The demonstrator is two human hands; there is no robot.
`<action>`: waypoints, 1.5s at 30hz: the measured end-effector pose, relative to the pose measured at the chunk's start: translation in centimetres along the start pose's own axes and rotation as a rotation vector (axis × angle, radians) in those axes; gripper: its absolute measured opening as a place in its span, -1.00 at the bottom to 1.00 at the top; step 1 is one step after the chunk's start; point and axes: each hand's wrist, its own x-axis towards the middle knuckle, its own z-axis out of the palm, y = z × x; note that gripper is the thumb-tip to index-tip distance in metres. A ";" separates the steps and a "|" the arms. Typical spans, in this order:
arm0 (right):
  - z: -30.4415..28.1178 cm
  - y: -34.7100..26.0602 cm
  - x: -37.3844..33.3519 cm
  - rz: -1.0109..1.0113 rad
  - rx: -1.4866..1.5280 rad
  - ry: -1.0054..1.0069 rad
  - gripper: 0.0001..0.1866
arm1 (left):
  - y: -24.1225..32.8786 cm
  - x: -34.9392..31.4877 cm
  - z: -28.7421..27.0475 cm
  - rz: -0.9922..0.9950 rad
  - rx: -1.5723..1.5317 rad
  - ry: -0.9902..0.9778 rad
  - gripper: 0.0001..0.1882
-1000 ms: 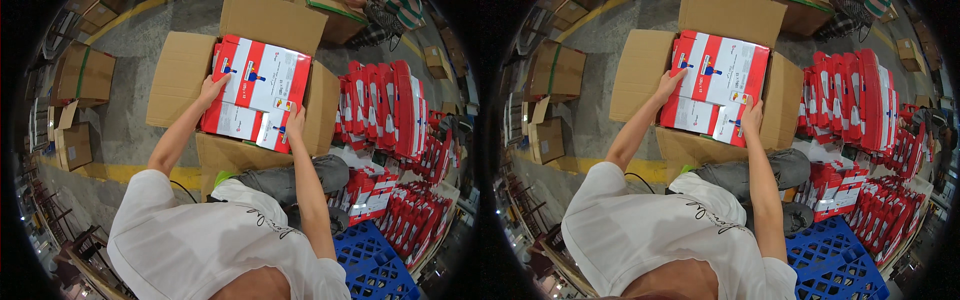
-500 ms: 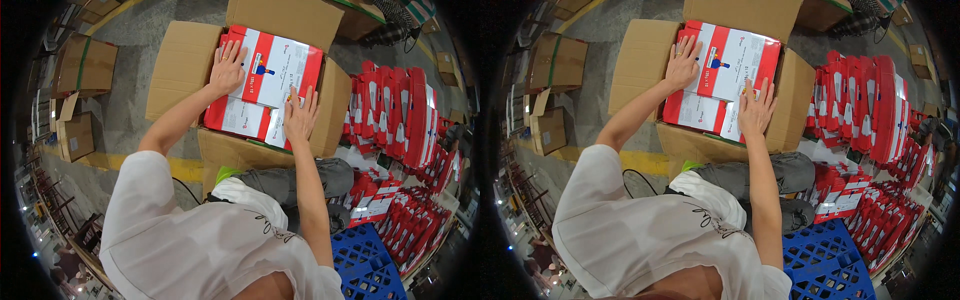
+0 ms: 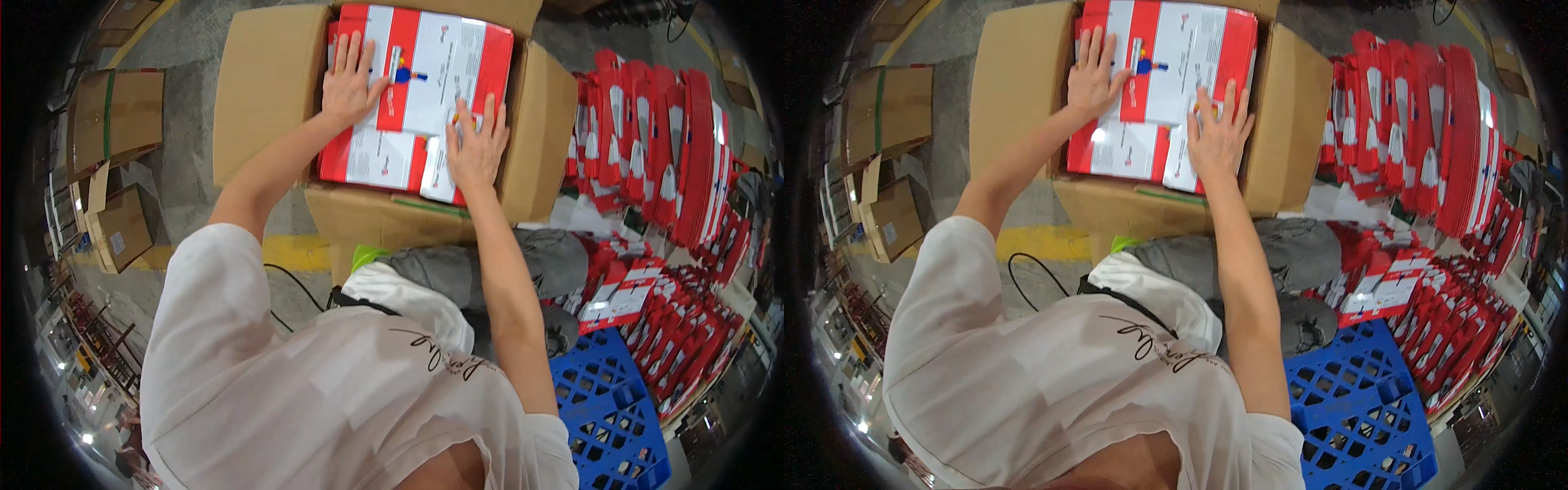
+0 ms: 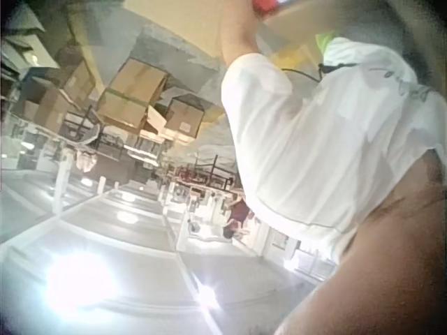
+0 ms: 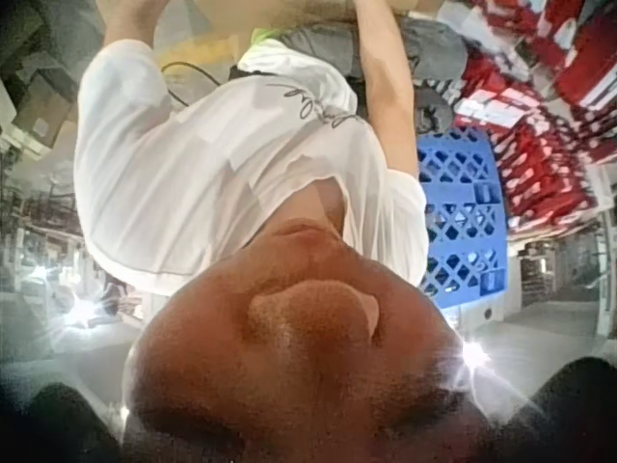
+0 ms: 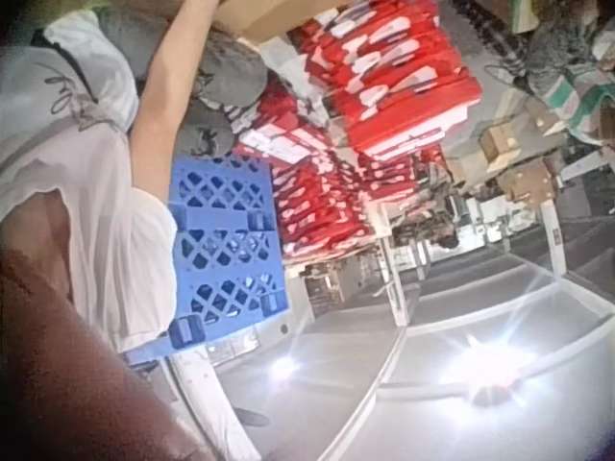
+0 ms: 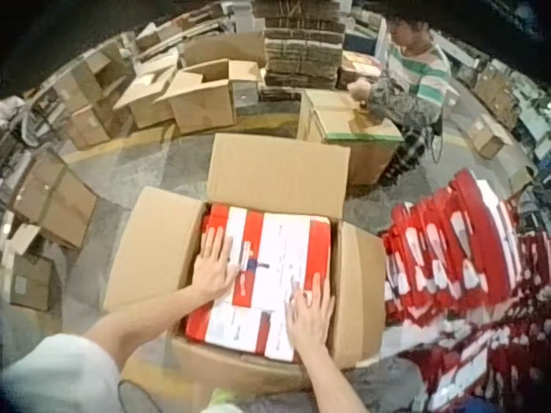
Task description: The person repeatedly picks up stacks of red and white envelopes, separates them into smaller bundles, and places them into cardboard boxes. The person handles the envelopes by hand, organizing them into neat piles within the boxes.
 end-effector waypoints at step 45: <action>-8.9 4.1 -18.6 0.758 1.042 -0.296 -0.67 | -0.6 2.2 -0.4 -0.049 0.040 -0.159 -0.04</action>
